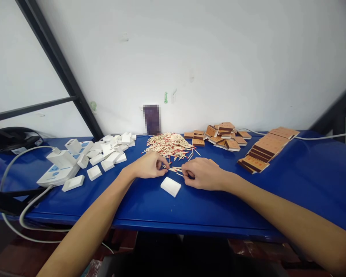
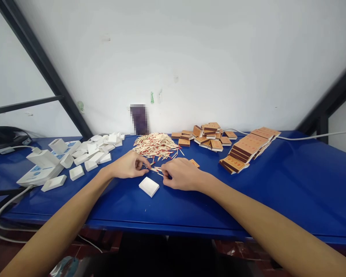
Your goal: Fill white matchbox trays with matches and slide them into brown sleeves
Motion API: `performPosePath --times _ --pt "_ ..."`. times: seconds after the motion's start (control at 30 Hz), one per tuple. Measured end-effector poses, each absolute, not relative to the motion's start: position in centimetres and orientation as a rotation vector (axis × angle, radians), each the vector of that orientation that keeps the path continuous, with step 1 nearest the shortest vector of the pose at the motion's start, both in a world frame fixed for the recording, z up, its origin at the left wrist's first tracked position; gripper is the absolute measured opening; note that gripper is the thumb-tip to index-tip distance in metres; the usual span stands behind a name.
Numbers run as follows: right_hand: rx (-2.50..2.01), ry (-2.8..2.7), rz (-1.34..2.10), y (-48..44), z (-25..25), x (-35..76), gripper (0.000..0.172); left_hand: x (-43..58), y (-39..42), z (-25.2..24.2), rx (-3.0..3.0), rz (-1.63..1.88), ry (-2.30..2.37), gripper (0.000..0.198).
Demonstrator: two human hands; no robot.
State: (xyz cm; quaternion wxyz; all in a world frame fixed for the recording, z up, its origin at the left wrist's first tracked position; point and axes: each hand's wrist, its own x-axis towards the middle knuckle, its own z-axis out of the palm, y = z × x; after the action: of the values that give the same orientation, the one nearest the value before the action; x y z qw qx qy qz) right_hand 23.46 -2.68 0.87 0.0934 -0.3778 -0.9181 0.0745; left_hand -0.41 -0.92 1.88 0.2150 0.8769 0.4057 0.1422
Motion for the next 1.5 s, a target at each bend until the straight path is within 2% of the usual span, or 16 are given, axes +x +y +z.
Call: performPosePath --times 0.43,0.73,1.27,1.5 --pt "-1.111 -2.735 0.271 -2.8 1.1 23.4 0.01 -0.4 -0.9 2.0 2.467 0.361 1.143 0.024" --pt "-1.052 -2.709 0.263 -2.4 0.1 23.4 0.015 -0.4 -0.7 1.7 2.493 0.351 1.111 0.011" --pt "-0.942 -2.654 0.294 -2.1 -1.0 22.9 0.017 0.4 -1.0 1.6 2.312 0.336 1.051 0.026" --pt "-0.895 -2.647 0.243 -2.1 -1.2 22.7 0.017 -0.5 -0.8 2.2 2.347 0.33 1.07 0.02"
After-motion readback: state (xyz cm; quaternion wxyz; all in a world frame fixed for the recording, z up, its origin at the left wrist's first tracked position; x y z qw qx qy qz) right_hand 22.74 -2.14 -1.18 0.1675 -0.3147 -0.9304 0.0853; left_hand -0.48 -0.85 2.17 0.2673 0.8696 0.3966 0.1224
